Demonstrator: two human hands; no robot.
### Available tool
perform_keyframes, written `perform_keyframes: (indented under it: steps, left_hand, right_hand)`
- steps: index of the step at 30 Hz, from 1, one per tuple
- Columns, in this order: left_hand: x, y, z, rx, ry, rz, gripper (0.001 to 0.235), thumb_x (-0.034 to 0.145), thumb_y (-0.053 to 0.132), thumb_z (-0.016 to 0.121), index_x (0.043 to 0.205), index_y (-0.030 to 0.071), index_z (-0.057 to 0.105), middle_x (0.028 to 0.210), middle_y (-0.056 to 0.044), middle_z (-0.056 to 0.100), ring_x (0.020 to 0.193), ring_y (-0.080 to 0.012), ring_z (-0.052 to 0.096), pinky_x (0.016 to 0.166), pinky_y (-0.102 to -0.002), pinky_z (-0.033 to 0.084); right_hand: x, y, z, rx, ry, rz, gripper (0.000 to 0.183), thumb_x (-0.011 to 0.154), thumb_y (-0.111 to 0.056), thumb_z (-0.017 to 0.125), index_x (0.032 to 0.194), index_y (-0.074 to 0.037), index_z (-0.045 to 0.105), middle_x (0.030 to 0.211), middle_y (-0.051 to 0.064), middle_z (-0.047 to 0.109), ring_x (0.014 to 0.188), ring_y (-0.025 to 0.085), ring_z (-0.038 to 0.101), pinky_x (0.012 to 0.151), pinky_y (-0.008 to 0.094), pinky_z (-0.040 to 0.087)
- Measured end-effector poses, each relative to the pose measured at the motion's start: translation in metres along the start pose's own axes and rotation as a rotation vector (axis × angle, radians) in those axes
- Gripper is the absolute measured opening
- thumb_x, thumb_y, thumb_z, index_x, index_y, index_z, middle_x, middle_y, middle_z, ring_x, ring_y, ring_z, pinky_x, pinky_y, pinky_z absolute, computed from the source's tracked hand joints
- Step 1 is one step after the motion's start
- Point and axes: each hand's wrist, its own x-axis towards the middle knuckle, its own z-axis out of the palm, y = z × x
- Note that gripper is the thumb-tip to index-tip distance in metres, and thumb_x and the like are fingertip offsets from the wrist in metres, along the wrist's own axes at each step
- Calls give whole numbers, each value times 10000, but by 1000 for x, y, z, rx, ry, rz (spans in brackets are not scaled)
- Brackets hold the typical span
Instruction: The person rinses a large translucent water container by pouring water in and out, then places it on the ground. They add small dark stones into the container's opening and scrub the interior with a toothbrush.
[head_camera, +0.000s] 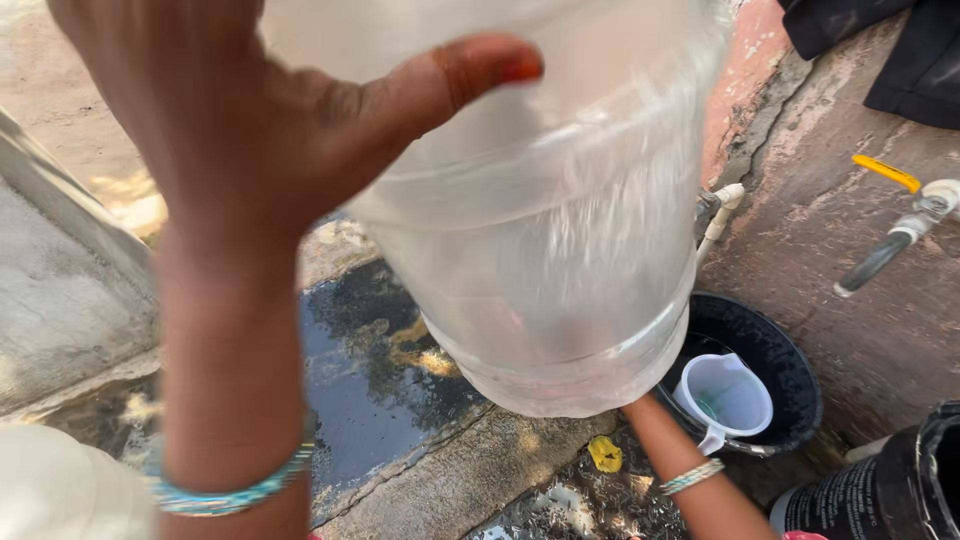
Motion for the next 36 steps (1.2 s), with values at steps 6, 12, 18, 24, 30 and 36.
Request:
perform_keyframes:
  steps: [6,12,18,24,30,36]
  left_hand:
    - [-203,87,96,-786,273,-2233,636,1023,455,275,1569,135,333,1630,-92,380,1463,-334,305,1189,-566,223]
    - [-315,218,198,-1703,815,-2285,608,1012,480,344,1461,92,476,1465,-158,551,1301,-383,554,1095,-571,459]
    - [-377,211,239,-1443,1096,-2352,489,1002,300,370,1359,29,567,1346,-226,631,1231,-387,629,1068,-585,524]
    - [-403,198,264,-1507,1099,-2388,325,1019,218,499,1261,37,617,1305,-193,647,1187,-358,641,1056,-558,524]
    - [-410,208,264,-1512,1120,-2395,298,1007,203,453,1215,78,626,1238,-161,683,1142,-340,661,1028,-532,534]
    - [-390,214,251,-1494,1045,-2336,383,1013,254,499,1305,45,632,1254,-147,704,1138,-312,679,1031,-506,543]
  right_hand:
    - [24,19,86,63,115,-14,640,641,-216,876,1215,-46,649,1124,113,739,981,263,733,825,405,592]
    - [46,13,123,71,132,-22,614,643,-241,880,1177,-29,662,1086,118,748,950,255,738,821,401,594]
    - [48,-8,161,87,69,-25,594,646,-265,885,1140,-13,675,1047,124,758,920,248,744,816,397,597]
    - [59,-19,158,105,66,32,582,646,-271,873,1117,1,667,1004,125,758,874,227,743,793,377,595]
    - [46,-8,159,110,87,-160,524,700,-219,853,1133,14,672,1065,158,732,949,249,718,828,396,583]
    - [48,-3,157,165,90,-148,518,716,-234,858,1138,12,687,1075,166,743,956,253,730,840,399,591]
